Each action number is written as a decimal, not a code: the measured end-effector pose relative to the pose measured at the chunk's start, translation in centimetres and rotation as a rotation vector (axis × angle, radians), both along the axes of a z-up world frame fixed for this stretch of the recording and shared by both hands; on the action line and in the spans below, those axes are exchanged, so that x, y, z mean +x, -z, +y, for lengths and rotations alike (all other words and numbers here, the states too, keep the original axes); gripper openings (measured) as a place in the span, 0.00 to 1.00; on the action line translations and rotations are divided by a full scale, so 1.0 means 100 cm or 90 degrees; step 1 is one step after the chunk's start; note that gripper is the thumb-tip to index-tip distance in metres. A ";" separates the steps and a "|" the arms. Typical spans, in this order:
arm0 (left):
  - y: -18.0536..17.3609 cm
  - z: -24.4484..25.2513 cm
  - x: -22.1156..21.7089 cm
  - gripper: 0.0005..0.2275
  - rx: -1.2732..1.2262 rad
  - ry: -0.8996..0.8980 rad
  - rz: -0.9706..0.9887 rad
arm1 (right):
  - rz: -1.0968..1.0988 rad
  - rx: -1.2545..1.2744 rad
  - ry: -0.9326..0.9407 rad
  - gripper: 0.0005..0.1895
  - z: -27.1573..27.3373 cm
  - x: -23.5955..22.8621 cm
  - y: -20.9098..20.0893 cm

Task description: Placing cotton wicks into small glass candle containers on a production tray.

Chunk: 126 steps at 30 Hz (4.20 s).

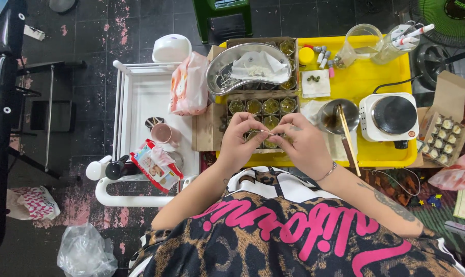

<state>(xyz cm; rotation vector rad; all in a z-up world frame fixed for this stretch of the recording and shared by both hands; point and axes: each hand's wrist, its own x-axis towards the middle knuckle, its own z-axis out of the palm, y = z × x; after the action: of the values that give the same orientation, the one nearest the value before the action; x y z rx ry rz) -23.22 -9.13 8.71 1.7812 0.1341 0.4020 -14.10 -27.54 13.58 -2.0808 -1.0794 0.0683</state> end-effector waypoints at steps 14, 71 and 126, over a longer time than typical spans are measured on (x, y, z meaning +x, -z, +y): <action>-0.037 0.001 -0.006 0.07 0.426 -0.125 -0.083 | -0.076 -0.018 -0.012 0.14 0.012 0.003 -0.021; 0.058 0.060 -0.083 0.09 0.278 -0.238 0.166 | -0.055 -0.413 0.135 0.11 0.100 0.066 0.109; 0.071 0.104 0.069 0.14 0.296 -0.164 -0.002 | -0.291 -0.326 -0.082 0.07 0.113 0.216 0.139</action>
<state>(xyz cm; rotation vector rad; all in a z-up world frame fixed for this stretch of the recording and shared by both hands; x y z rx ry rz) -16.35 1.28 1.58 2.2289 0.2889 0.6617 7.49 -16.23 -0.28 -2.5544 -1.6023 -0.0819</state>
